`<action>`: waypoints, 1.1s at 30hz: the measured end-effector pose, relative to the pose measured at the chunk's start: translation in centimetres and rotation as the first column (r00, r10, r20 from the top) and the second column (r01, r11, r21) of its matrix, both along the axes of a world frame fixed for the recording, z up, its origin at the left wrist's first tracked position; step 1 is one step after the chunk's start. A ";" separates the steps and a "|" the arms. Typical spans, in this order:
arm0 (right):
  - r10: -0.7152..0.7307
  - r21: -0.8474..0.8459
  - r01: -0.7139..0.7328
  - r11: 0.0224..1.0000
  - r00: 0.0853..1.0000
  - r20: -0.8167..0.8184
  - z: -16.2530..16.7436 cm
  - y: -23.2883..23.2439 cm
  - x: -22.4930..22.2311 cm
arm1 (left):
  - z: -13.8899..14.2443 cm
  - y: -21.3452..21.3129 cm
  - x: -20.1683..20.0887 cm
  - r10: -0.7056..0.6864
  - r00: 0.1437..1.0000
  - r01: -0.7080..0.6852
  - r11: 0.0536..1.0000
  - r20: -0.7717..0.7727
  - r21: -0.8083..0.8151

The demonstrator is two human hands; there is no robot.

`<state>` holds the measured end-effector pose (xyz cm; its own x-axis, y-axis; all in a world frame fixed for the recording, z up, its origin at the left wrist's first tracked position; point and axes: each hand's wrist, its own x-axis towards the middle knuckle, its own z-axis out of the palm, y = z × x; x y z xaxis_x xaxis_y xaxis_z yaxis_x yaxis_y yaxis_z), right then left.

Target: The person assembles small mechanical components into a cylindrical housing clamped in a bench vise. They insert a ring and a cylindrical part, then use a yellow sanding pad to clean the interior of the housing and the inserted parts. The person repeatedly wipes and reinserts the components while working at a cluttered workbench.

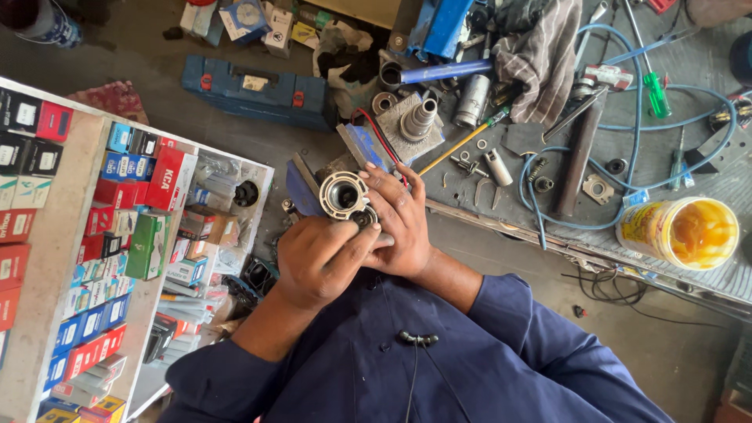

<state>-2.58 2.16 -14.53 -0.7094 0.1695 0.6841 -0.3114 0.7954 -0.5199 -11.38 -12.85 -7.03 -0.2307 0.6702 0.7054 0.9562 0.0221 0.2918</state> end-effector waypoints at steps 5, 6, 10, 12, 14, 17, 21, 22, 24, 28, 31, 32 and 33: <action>0.013 0.008 -0.013 1.000 1.000 -0.019 -0.3 0.0 0.0 | -0.6 -0.1 0.9 0.104 0.991 -0.106 0.994 0.082 0.018; 0.005 0.008 -0.004 1.000 1.000 -0.020 -0.4 0.0 -0.1 | -0.7 -0.1 1.0 0.099 0.990 -0.101 0.995 0.101 0.013; -0.022 0.004 0.022 1.000 1.000 -0.004 -0.6 -0.2 -0.1 | -0.9 -0.1 1.4 0.102 0.984 -0.103 0.995 0.146 -0.004; -0.035 0.010 0.035 0.999 0.999 -0.005 -0.7 -0.3 -0.1 | -0.9 0.0 1.2 0.086 0.987 -0.086 0.996 0.135 -0.004; -0.032 0.016 0.032 0.999 0.999 -0.010 -0.7 -0.2 -0.1 | -1.0 -0.1 0.5 0.062 0.991 -0.062 0.998 0.118 -0.009; -0.010 0.031 0.010 0.999 1.000 0.022 -0.6 0.0 0.0 | -0.9 -0.8 -1.7 -0.071 0.995 0.071 0.997 0.066 -0.007; -0.005 0.045 0.004 0.999 1.000 0.030 -0.7 0.2 0.1 | -0.8 -1.5 -4.1 -0.173 0.974 0.186 0.980 0.149 -0.076; -0.007 0.043 0.005 0.999 0.999 0.032 -0.7 0.2 0.1 | -0.7 -1.4 -4.1 -0.184 0.967 0.198 0.978 0.178 -0.063; 0.003 0.032 -0.003 0.999 1.000 0.021 -0.8 0.1 0.0 | -0.6 -1.2 -3.5 -0.155 0.966 0.169 0.984 0.205 -0.048; 0.016 0.005 -0.016 1.000 1.000 -0.010 -1.0 0.1 -0.3 | -0.4 -0.8 -0.6 0.005 0.970 0.016 0.996 0.244 -0.084; 0.018 0.000 -0.018 1.000 1.000 -0.021 -1.0 0.0 -0.3 | -0.3 -1.0 -0.4 0.033 0.959 -0.012 0.997 0.281 -0.079; 0.014 0.008 -0.014 1.000 1.000 -0.027 -0.9 0.0 -0.4 | -0.4 -1.1 -0.6 0.018 0.958 -0.002 0.998 0.286 -0.059; 0.011 0.012 -0.011 1.000 1.000 -0.029 -0.9 0.0 -0.4 | -0.5 -1.2 -0.9 0.009 0.958 0.005 0.999 0.286 -0.048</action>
